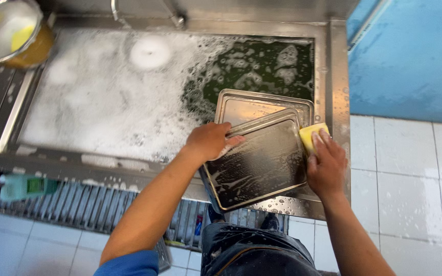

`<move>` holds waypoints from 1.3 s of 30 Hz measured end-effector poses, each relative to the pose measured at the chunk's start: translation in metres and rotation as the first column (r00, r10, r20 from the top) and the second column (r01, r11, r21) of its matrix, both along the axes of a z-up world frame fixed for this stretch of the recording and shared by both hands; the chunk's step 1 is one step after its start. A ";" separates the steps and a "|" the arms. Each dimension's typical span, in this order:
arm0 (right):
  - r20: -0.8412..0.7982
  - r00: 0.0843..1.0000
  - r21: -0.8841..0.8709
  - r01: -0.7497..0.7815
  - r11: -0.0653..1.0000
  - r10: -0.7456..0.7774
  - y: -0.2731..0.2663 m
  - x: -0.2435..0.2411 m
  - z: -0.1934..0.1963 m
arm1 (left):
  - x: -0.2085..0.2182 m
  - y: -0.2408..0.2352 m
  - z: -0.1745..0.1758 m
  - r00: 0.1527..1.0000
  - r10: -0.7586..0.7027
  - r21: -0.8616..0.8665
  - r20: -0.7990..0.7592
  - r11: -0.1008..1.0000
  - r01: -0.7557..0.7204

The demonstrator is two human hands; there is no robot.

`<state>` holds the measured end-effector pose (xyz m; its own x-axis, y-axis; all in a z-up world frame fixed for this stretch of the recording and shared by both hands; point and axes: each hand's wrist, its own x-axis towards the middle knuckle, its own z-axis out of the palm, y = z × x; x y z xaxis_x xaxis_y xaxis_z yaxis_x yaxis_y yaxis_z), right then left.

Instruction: The person scrubs multiple stainless steel trays with a yellow sponge in a soapy sink, rinses them under running water, and stacks the cleaned trays on the sink edge. The person repeats this process for several trays throughout the clip.

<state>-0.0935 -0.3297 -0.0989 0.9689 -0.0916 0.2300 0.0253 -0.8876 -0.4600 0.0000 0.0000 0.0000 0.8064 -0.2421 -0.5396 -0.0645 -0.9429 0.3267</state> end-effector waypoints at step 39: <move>-0.341 0.897 -0.334 -0.395 0.856 0.281 0.084 0.047 -0.001 | 0.100 -0.023 -0.110 0.825 -0.154 0.013 0.543 0.985 0.174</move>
